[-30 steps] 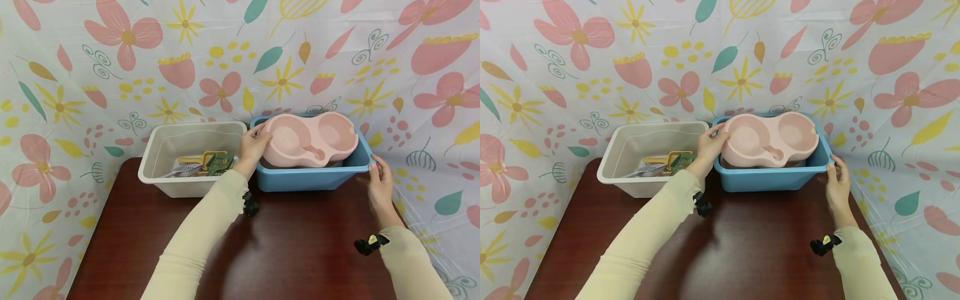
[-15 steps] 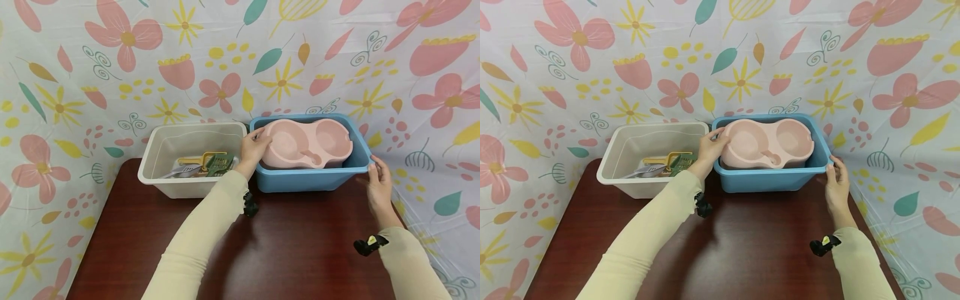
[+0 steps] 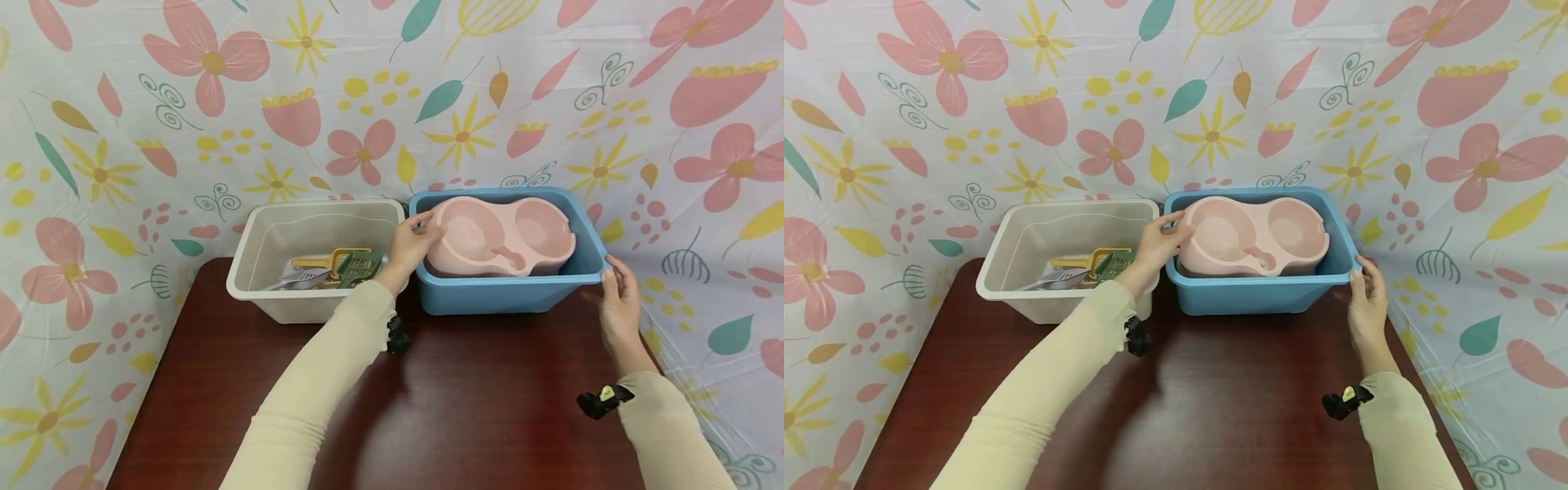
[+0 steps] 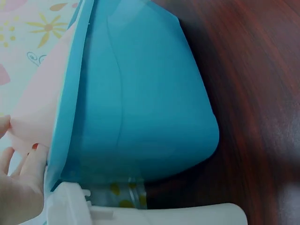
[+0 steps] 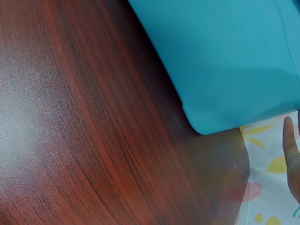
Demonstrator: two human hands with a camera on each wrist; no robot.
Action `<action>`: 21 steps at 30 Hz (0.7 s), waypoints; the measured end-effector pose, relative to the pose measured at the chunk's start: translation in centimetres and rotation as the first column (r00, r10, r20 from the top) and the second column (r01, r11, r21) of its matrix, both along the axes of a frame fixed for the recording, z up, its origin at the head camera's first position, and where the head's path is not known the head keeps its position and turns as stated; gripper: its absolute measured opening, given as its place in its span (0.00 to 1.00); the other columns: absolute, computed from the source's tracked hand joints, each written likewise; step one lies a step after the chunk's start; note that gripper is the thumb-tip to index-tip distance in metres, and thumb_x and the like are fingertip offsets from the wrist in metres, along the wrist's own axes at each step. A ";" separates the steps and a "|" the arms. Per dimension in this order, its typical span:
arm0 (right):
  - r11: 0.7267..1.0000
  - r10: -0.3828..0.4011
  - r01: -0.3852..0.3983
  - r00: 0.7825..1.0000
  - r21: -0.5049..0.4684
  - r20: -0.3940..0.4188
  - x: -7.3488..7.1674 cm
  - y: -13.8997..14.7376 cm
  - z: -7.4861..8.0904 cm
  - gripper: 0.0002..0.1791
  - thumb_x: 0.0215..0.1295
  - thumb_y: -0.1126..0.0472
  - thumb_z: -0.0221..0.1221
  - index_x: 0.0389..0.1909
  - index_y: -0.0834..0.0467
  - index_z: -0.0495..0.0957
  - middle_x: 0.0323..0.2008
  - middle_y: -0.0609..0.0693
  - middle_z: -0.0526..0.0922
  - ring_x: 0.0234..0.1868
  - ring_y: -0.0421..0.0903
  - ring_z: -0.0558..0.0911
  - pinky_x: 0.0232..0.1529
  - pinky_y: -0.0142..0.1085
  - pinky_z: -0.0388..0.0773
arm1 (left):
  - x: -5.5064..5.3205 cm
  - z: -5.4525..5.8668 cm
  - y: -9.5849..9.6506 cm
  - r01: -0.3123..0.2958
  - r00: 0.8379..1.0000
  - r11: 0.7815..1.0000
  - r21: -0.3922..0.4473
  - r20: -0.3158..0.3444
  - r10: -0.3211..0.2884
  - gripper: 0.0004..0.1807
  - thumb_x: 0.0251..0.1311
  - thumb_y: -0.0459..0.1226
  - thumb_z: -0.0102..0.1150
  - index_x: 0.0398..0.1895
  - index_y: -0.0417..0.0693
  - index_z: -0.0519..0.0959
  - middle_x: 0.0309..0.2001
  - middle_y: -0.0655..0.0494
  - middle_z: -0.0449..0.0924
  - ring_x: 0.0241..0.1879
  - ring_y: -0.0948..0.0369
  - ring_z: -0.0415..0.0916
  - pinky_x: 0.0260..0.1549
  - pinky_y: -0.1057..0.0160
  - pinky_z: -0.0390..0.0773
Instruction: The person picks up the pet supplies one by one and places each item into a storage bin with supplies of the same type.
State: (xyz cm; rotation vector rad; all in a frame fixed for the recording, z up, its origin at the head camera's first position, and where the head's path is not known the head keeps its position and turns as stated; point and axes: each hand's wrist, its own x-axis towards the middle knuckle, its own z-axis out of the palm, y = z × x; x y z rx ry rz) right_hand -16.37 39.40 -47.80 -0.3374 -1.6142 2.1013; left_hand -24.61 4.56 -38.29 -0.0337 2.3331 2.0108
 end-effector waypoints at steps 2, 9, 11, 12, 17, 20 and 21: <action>1.000 -0.001 0.001 1.000 0.004 0.001 -0.1 -0.1 0.0 0.20 0.75 0.66 0.50 0.65 0.56 0.72 0.52 0.50 0.74 0.42 0.40 0.79 0.31 0.28 0.80 | 0.0 0.1 -0.3 0.027 1.000 1.000 -0.001 0.014 -0.027 0.23 0.63 0.39 0.66 0.62 0.50 0.79 0.54 0.47 0.79 0.51 0.57 0.78 0.44 0.62 0.80; 1.000 0.001 -0.001 1.000 -0.009 -0.003 0.0 -0.5 0.5 0.19 0.75 0.67 0.50 0.64 0.58 0.73 0.51 0.52 0.73 0.40 0.40 0.79 0.30 0.28 0.81 | 0.3 0.2 -1.6 0.065 0.998 0.997 -0.052 -0.024 -0.066 0.20 0.66 0.36 0.62 0.61 0.48 0.79 0.53 0.48 0.82 0.52 0.56 0.79 0.46 0.62 0.79; 1.000 0.004 -0.004 1.000 -0.008 -0.005 0.2 -0.6 0.8 0.19 0.75 0.67 0.50 0.64 0.58 0.73 0.51 0.52 0.73 0.41 0.41 0.78 0.30 0.28 0.81 | 0.4 0.1 -2.0 0.048 0.998 0.998 -0.045 -0.038 -0.050 0.19 0.66 0.35 0.62 0.60 0.47 0.80 0.51 0.49 0.83 0.52 0.56 0.79 0.46 0.63 0.79; 1.000 0.005 -0.005 1.000 -0.009 -0.003 0.2 -0.7 1.0 0.19 0.75 0.66 0.50 0.64 0.58 0.73 0.51 0.51 0.73 0.41 0.40 0.78 0.30 0.28 0.81 | 0.5 0.0 -2.3 0.043 0.998 0.999 -0.030 -0.041 -0.044 0.19 0.65 0.34 0.62 0.59 0.46 0.81 0.50 0.49 0.83 0.51 0.56 0.79 0.47 0.62 0.79; 1.000 0.017 -0.017 1.000 0.020 0.001 0.6 -0.9 1.3 0.20 0.75 0.65 0.51 0.65 0.57 0.72 0.52 0.50 0.73 0.43 0.40 0.78 0.30 0.27 0.80 | 1.1 -0.2 -3.8 0.071 0.996 0.996 0.054 -0.055 -0.068 0.19 0.65 0.33 0.62 0.59 0.43 0.79 0.49 0.47 0.83 0.50 0.55 0.80 0.49 0.56 0.79; 0.998 0.031 -0.032 0.999 0.047 0.012 0.8 -0.9 1.4 0.21 0.76 0.63 0.51 0.67 0.56 0.70 0.54 0.49 0.72 0.45 0.38 0.77 0.32 0.26 0.80 | 1.6 -0.4 -4.8 0.108 0.992 0.991 0.084 -0.074 -0.102 0.20 0.67 0.34 0.61 0.61 0.41 0.78 0.50 0.47 0.83 0.50 0.55 0.80 0.49 0.56 0.79; 0.998 0.033 -0.034 0.999 0.051 0.020 0.9 -0.8 1.3 0.21 0.76 0.62 0.51 0.67 0.56 0.70 0.54 0.49 0.71 0.46 0.38 0.77 0.33 0.26 0.80 | 1.8 -0.5 -5.2 0.115 0.991 0.989 0.091 -0.081 -0.108 0.20 0.67 0.34 0.61 0.61 0.41 0.78 0.50 0.47 0.83 0.50 0.56 0.80 0.49 0.56 0.79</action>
